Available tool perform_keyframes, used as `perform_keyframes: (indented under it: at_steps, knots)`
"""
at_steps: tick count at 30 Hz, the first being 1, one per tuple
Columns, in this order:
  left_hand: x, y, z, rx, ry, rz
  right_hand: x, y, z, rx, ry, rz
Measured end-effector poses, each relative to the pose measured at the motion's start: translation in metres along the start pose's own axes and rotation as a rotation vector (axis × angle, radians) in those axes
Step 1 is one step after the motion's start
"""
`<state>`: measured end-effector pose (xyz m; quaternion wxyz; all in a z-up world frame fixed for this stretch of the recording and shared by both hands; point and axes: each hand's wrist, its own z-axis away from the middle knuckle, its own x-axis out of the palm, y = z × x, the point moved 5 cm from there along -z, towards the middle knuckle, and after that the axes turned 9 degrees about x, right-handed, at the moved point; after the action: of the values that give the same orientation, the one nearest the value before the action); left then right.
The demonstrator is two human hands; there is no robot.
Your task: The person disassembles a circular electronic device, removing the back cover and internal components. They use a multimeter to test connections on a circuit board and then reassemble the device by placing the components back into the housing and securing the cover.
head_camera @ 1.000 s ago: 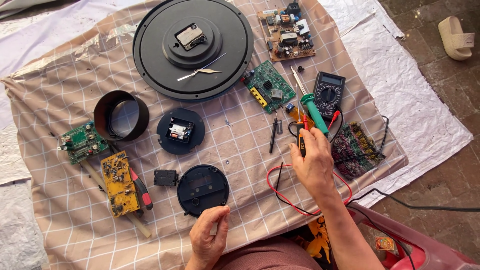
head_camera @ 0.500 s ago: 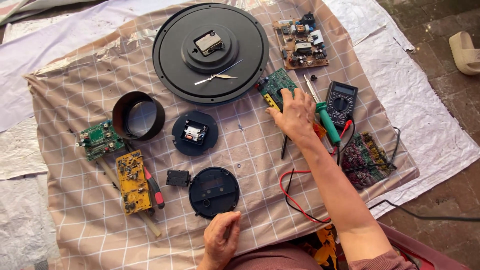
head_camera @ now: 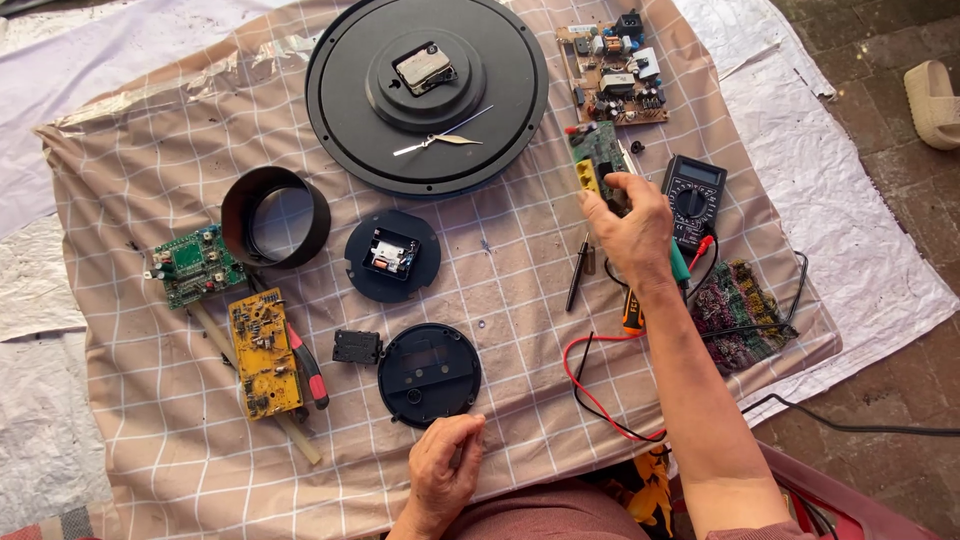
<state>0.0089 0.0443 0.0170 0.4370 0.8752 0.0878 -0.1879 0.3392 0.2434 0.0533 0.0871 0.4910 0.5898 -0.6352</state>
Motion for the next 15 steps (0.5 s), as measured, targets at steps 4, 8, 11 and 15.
perform_keyframes:
  at_steps: [4,8,11,15]
  knots:
    - [0.0,-0.001,0.001,0.004,-0.004,-0.003,0.013,0.015,-0.004,-0.004,-0.011,-0.057]
    - [-0.001,0.002,-0.001,0.001,-0.008,-0.005,0.042,0.025,0.001,-0.066,0.03,0.191]
    - [-0.001,0.002,-0.004,0.002,-0.012,-0.006,0.056,0.019,0.004,-0.171,0.086,0.289]
    - [0.0,0.002,-0.002,0.005,-0.009,-0.025,0.059,0.01,0.016,-0.252,0.065,0.219]
